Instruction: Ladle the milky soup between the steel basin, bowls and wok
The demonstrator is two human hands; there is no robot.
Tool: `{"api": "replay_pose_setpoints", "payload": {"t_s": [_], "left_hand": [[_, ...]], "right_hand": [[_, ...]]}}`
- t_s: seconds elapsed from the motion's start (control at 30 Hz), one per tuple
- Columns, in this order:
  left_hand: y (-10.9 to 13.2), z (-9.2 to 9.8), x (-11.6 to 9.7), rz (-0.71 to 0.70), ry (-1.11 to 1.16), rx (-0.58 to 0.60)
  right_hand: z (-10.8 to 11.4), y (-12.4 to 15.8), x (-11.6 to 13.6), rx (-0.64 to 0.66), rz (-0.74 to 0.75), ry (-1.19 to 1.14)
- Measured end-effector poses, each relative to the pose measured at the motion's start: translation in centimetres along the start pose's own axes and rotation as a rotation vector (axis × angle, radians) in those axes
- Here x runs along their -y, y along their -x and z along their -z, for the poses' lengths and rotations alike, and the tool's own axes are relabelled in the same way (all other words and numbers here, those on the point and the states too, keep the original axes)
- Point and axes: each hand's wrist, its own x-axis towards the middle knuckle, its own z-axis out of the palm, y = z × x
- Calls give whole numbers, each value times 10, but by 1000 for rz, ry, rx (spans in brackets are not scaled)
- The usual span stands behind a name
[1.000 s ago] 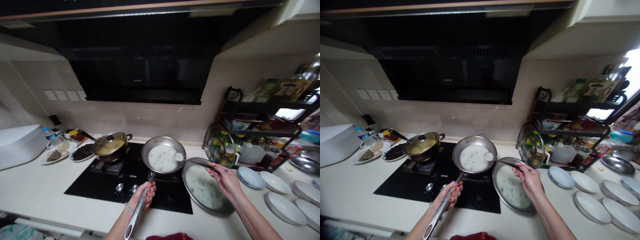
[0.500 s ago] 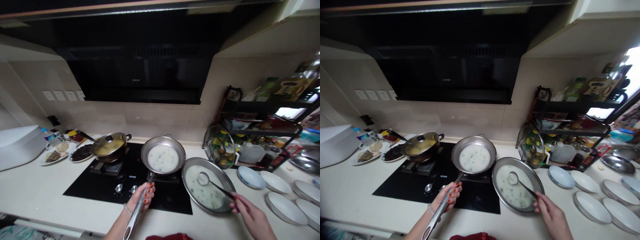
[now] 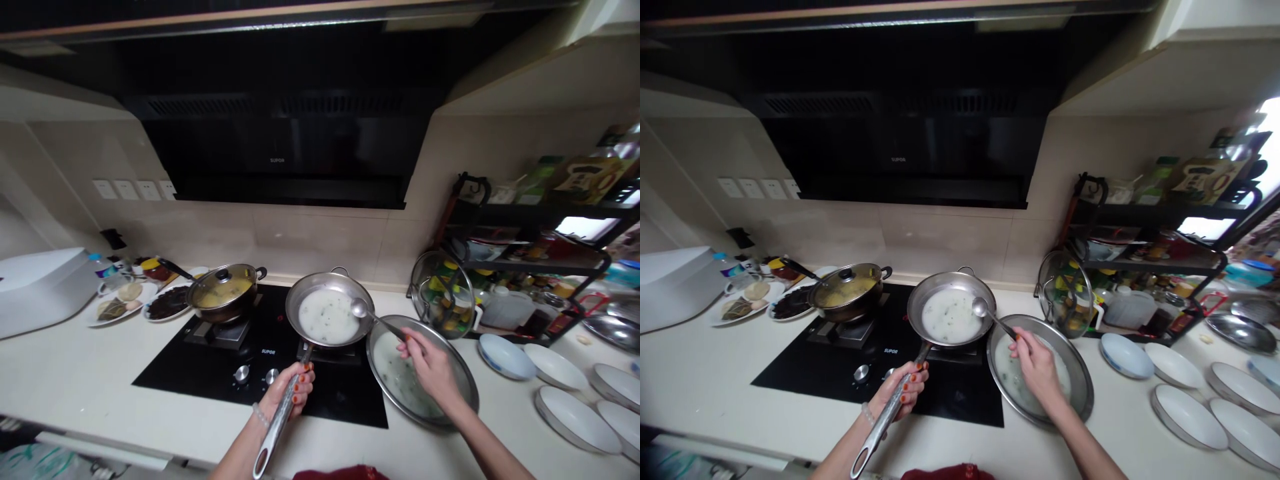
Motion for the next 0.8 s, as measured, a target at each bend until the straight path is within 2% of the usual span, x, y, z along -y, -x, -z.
{"api": "replay_pose_setpoints", "payload": {"t_s": [0.17,0.27,0.37,0.57,0.8], "left_hand": [[-4,3,1,-12,17,-5],[-5,4,1,-18,20,4],[-4,3,1,-1,4,18],[-2,0,0,9,28,22],[-2,1,0,10,51,4]], "right_hand": [[-45,-35,-16,31,-15,-19],[-62,-45,-26,19,-80,-77],[-72,-49,-32,-49,-174,-170],[-66,-52,-33,-102,-288,-356],[-50,-44,-18,-107,-327,-451]]}}
